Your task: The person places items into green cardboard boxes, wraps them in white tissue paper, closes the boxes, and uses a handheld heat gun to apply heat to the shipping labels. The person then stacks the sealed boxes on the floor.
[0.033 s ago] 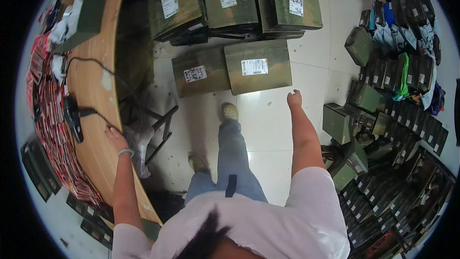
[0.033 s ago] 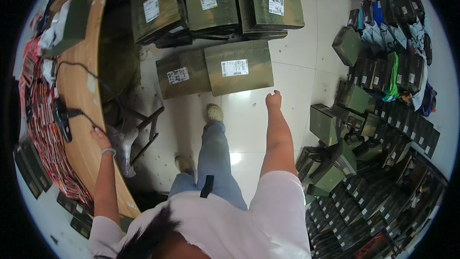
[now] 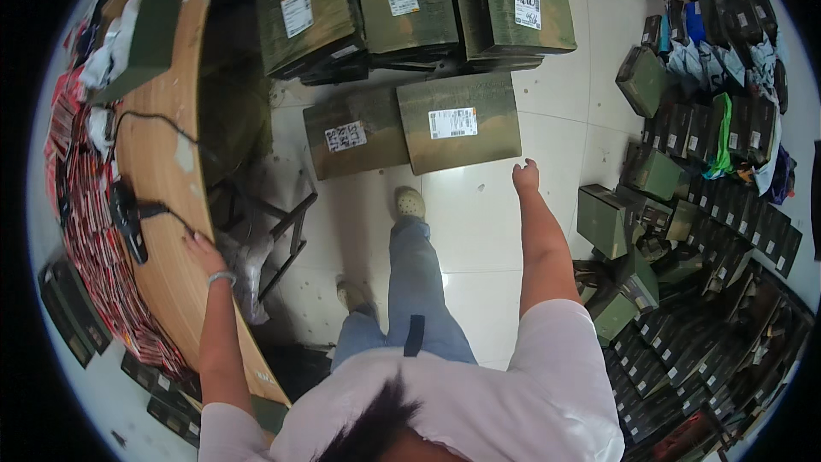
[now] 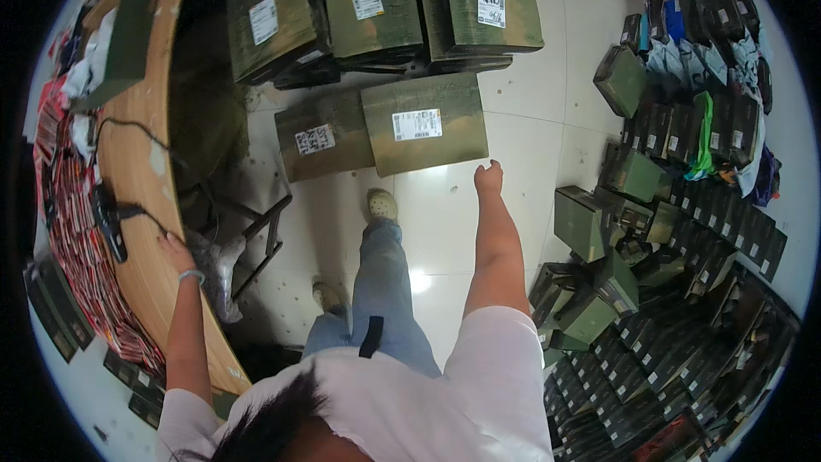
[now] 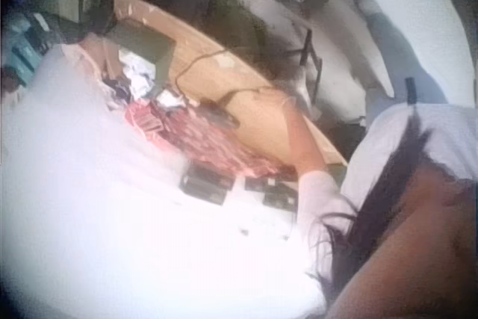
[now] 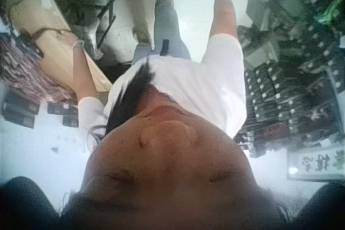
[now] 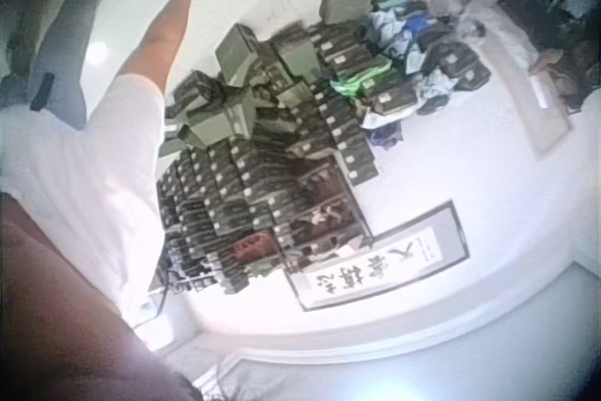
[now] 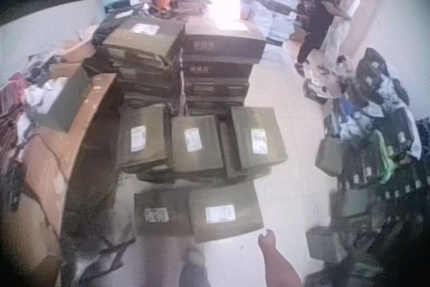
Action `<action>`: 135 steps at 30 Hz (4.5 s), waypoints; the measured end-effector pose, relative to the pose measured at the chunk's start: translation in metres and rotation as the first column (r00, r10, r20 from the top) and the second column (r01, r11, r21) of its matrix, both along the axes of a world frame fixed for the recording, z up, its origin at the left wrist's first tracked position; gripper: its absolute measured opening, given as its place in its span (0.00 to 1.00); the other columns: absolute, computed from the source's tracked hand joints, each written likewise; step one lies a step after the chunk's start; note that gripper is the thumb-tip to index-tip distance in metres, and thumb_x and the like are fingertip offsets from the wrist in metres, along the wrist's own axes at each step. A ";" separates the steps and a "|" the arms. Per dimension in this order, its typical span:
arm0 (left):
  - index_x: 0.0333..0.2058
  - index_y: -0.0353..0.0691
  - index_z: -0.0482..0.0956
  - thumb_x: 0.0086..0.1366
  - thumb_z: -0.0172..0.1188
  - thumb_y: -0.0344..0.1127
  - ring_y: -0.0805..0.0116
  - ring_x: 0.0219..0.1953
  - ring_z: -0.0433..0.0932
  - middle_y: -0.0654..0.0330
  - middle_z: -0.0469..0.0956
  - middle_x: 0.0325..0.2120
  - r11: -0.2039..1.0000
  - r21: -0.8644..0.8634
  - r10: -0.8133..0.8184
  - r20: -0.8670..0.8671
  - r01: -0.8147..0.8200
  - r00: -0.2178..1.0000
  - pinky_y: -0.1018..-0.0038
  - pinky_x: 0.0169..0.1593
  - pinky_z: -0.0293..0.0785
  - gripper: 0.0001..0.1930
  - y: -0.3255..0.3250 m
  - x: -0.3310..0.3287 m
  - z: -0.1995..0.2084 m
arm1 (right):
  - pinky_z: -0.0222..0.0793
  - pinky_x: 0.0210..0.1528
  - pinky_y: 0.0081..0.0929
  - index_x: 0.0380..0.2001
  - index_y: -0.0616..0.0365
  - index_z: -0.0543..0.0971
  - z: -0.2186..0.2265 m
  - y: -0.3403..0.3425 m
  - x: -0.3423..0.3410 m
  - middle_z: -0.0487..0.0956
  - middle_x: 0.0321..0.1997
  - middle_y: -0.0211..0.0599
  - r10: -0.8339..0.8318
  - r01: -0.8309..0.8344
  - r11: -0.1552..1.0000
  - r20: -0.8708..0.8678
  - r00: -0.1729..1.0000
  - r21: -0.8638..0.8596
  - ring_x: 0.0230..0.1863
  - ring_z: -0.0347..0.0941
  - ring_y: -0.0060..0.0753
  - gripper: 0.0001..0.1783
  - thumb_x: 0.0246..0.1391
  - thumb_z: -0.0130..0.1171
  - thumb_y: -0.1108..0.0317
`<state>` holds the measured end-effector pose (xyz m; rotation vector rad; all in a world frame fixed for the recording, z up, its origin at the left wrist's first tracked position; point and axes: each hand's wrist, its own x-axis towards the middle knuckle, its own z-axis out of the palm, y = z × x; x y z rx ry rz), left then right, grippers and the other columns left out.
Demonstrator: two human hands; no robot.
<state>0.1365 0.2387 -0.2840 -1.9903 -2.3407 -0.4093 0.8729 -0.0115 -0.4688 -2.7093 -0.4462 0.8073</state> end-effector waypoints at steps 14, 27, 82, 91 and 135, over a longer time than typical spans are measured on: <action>0.66 0.27 0.53 0.75 0.38 0.46 0.51 0.70 0.51 0.43 0.53 0.67 0.998 -0.056 -0.012 0.226 0.025 0.974 0.64 0.71 0.44 0.30 0.003 0.027 0.010 | 0.70 0.50 0.35 0.46 0.74 0.71 -0.100 -0.033 -0.045 0.74 0.46 0.50 -0.340 0.437 0.861 -0.344 0.876 0.262 0.45 0.72 0.39 0.45 0.38 0.76 0.45; 0.67 0.34 0.51 0.75 0.39 0.50 0.60 0.66 0.57 0.52 0.57 0.65 0.986 -0.151 0.151 0.595 -0.075 0.789 0.69 0.69 0.49 0.31 0.004 0.016 0.019 | 0.61 0.63 0.37 0.62 0.54 0.67 -0.143 -0.050 -0.078 0.72 0.61 0.32 -0.067 0.796 0.605 -0.995 0.074 0.018 0.61 0.67 0.36 0.42 0.47 0.71 0.51; 0.69 0.36 0.29 0.45 0.74 0.52 0.45 0.66 0.56 0.34 0.52 0.64 0.805 -0.296 0.213 0.953 -0.514 -0.215 0.62 0.67 0.56 0.67 -0.229 -0.175 0.203 | 0.56 0.61 0.47 0.65 0.46 0.61 0.427 0.035 -0.687 0.67 0.64 0.38 0.110 -0.264 0.957 -0.993 -0.050 0.120 0.63 0.62 0.44 0.45 0.46 0.57 0.37; 0.66 0.24 0.43 0.57 0.65 0.46 0.46 0.65 0.59 0.34 0.56 0.63 0.696 -0.308 0.328 0.940 -0.649 -0.095 0.64 0.66 0.58 0.51 -0.271 -0.293 0.172 | 0.68 0.50 0.32 0.52 0.59 0.73 0.439 0.047 -0.749 0.77 0.52 0.44 0.338 -0.837 0.482 -0.936 -0.096 0.260 0.53 0.75 0.40 0.23 0.61 0.55 0.54; 0.58 0.41 0.69 0.71 0.47 0.55 0.73 0.37 0.78 0.63 0.78 0.44 0.729 -0.125 -0.301 0.824 -0.673 -0.479 0.78 0.40 0.75 0.27 -0.319 -0.253 0.315 | 0.56 0.20 0.16 0.36 0.50 0.75 0.483 0.357 -0.835 0.73 0.26 0.22 0.087 -0.632 0.749 -0.975 -0.205 0.200 0.17 0.58 0.15 0.14 0.66 0.49 0.53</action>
